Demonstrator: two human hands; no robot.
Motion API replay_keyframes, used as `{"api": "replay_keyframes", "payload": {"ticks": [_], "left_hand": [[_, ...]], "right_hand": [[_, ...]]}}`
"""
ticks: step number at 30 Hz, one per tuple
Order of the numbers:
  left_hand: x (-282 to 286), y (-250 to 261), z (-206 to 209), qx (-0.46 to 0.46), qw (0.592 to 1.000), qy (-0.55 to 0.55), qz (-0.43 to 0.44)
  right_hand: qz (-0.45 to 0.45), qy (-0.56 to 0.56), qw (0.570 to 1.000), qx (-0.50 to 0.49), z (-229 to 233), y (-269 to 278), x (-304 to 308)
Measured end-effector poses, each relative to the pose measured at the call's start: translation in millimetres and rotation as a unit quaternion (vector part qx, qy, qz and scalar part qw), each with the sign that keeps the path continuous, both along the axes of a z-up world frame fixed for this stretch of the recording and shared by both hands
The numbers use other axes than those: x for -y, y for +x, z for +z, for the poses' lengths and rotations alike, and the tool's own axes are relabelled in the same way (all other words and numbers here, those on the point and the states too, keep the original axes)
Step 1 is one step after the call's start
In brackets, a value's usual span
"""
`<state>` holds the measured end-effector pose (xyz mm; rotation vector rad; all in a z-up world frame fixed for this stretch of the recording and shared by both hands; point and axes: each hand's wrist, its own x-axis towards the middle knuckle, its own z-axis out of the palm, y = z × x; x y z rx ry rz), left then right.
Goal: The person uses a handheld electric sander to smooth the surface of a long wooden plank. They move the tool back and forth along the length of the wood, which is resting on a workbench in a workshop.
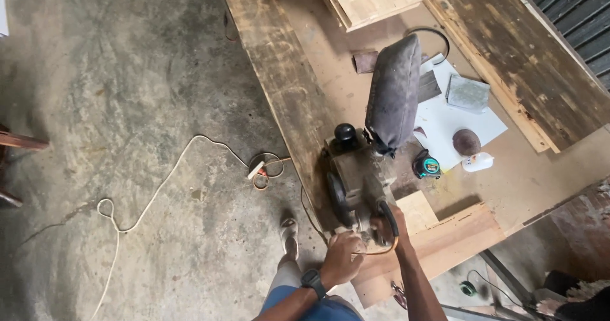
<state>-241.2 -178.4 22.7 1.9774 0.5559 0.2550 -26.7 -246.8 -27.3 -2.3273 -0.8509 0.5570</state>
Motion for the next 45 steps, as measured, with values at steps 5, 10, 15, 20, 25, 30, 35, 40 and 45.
{"api": "replay_keyframes", "payload": {"ticks": [5,10,15,20,25,30,35,40,45], "left_hand": [[-21.3,-20.3,20.7,0.018,1.000,-0.004,-0.009],[-54.2,-9.3,0.7,-0.003,0.996,-0.083,-0.024],[-94.0,23.2,58.7,-0.003,0.972,-0.229,-0.045],[-98.2,16.8,-13.5,-0.033,0.927,-0.373,0.012],[-116.8,-47.8,-3.7,-0.107,0.966,-0.223,0.075],[-192.6,-76.2,-13.7,-0.033,0.982,0.128,0.136],[-184.5,-32.3,63.5,0.057,0.985,0.012,0.162],[-145.0,-43.5,-15.2,-0.032,0.968,0.250,-0.016],[-184.1,-84.2,-72.4,-0.062,0.969,0.239,0.019]], "right_hand": [[-0.026,-0.061,0.997,-0.034,-14.6,29.1,-71.0],[0.140,0.186,0.971,0.060,-64.3,84.9,-129.8],[0.044,0.055,0.995,0.069,-34.5,96.2,-224.0],[-0.054,-0.026,0.998,-0.018,27.9,83.9,-267.1],[-0.042,-0.007,0.998,-0.047,23.7,72.0,-234.9],[0.030,-0.023,0.999,0.014,13.2,29.3,-147.0],[-0.061,0.062,0.981,-0.172,16.2,2.7,-47.5],[-0.051,-0.015,0.999,0.001,-31.8,5.2,-14.6],[-0.109,-0.081,0.989,-0.065,25.2,9.2,-95.5]]}}
